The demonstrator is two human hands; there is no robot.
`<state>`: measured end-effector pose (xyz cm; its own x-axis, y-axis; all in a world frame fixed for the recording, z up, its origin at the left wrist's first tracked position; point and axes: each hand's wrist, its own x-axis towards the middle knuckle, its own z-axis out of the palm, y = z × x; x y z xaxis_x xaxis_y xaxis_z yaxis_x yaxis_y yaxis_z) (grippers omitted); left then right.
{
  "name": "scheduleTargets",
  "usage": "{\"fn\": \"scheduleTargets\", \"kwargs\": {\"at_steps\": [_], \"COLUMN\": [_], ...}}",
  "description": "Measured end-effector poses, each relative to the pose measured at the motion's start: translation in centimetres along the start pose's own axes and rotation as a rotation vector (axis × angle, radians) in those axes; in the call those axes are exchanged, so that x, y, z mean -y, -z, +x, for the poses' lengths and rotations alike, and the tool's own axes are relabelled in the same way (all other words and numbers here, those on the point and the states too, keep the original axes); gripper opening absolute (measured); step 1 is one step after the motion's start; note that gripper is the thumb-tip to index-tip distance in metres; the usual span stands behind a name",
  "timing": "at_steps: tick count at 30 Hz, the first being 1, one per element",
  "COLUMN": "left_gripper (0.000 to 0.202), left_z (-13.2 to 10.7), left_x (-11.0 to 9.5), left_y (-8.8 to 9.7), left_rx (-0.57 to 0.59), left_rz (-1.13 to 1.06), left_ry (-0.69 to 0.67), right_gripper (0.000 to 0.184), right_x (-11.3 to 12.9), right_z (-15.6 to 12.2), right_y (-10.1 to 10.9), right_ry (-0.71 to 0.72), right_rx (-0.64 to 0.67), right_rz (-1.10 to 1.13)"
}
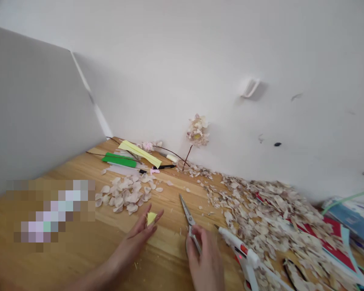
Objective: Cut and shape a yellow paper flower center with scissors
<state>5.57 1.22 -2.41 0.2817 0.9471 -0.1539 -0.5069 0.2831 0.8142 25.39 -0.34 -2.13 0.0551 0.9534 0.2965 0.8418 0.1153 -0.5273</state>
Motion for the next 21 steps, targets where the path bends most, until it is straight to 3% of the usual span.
{"fn": "scheduleTargets", "kwargs": {"at_steps": [2,5,9,15,18,21], "left_gripper": [0.077,0.062,0.056,0.056,0.057,0.047], "left_z": [-0.5,-1.2,-1.1,-0.2,0.3,0.6], "left_x": [-0.6,-1.4,-1.4,-0.5,-0.9,-2.3], "left_y": [-0.5,-1.0,-1.0,-0.8,-0.1,0.9], "left_rx": [0.003,0.015,-0.005,-0.137,-0.275,-0.381], "left_rz": [0.045,0.095,0.102,0.106,0.085,0.091], "left_ry": [-0.025,-0.041,-0.065,-0.036,-0.082,-0.17], "right_gripper": [0.024,0.033,0.03,0.03,0.032,0.034], "right_x": [2.3,5.6,7.5,6.4,4.9,3.1], "right_z": [-0.2,-0.2,0.5,1.0,1.6,2.5], "right_y": [-0.8,-2.5,-4.1,-5.2,-4.3,-1.9], "right_ry": [-0.064,-0.155,-0.162,-0.219,-0.25,-0.273], "right_rx": [0.077,0.186,0.188,0.118,0.031,-0.067], "right_rz": [0.415,0.858,0.922,0.909,0.84,0.768]}}
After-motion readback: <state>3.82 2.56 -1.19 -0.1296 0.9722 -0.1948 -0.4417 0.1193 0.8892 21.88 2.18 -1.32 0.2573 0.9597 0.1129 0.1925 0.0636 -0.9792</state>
